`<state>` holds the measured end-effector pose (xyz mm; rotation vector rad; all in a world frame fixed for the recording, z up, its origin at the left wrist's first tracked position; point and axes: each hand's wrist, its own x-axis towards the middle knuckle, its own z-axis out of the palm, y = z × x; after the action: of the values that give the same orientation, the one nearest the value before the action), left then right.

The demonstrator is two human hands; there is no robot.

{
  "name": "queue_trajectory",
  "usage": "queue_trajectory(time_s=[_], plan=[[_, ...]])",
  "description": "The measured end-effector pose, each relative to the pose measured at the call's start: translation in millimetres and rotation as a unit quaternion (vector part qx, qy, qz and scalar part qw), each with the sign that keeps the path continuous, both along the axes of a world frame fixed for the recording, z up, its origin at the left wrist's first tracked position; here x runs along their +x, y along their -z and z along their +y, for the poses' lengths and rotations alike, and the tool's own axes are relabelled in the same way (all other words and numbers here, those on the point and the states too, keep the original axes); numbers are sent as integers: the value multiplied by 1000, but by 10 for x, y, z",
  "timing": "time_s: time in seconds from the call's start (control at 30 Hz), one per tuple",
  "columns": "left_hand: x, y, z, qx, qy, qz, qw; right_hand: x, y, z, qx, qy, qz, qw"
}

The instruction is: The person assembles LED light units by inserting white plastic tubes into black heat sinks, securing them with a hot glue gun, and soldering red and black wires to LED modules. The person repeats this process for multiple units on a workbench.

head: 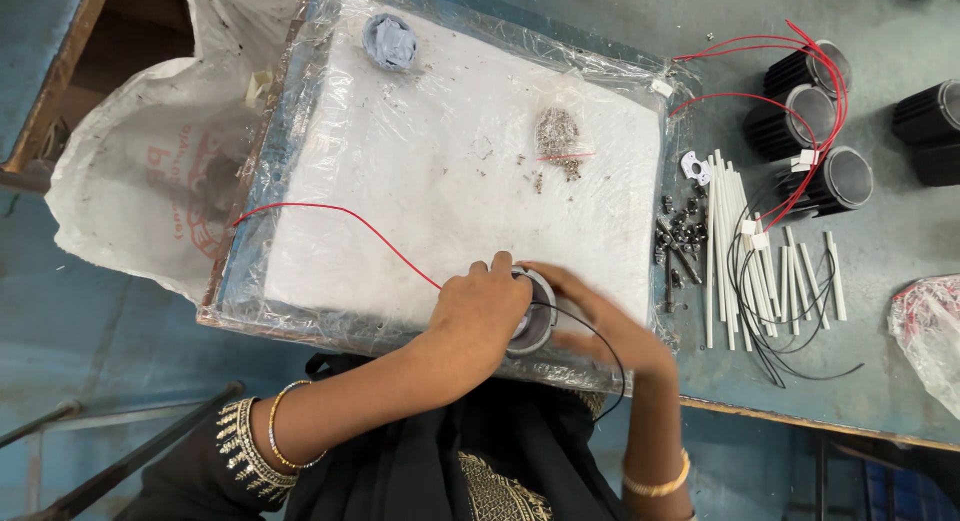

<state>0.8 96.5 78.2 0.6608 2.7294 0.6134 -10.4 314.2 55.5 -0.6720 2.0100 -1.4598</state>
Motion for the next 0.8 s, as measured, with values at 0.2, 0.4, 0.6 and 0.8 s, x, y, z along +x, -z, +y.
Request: queue_trajectory(time_s=[0.2,0.4,0.6,0.8], plan=[[16,6,-2,3,4,4,1000,-564,215,98,140,337,176,914],[3,21,14,-5,-6,8,1000,-707,246,-124,163,353,248,887],[-3,25,31,-10,-12,-2,1000,-740,250,-191,216,331,276,876],[6,12,14,14,-16,-6,1000,-543,-301,-196,138,239,169,946]])
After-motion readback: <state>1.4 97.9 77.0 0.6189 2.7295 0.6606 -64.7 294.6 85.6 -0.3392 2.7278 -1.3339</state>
